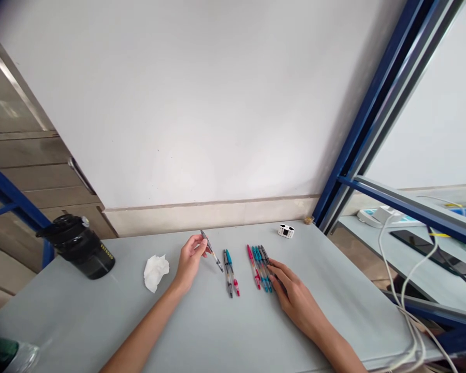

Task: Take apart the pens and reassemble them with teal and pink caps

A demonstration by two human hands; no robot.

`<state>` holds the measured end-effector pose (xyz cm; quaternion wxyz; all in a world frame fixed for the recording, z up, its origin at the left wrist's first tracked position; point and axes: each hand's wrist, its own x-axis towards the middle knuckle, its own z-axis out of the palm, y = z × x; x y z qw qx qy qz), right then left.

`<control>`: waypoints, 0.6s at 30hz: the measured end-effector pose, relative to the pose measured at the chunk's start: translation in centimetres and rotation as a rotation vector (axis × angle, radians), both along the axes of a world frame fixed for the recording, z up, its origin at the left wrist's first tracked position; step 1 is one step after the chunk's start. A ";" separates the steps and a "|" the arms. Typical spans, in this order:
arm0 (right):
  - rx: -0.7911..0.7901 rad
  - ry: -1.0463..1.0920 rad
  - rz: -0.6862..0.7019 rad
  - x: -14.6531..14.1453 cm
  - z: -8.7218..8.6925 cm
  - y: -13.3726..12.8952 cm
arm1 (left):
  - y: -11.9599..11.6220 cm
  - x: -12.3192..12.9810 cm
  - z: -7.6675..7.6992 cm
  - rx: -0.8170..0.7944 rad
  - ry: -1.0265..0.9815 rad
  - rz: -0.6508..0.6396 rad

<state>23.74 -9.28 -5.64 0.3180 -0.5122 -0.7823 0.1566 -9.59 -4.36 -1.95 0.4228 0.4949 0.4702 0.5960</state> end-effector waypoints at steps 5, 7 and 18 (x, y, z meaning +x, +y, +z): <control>0.010 -0.046 -0.032 -0.1 0.8 0.1 | 0.0 0.1 0.4 -0.069 -0.176 -0.051; 0.033 -0.043 -0.039 -0.7 1.5 0.2 | -0.1 0.1 0.5 -0.085 -0.230 -0.088; 0.224 -0.131 0.254 -10.3 6.5 5.5 | -0.4 0.5 0.4 -0.031 -0.251 -0.189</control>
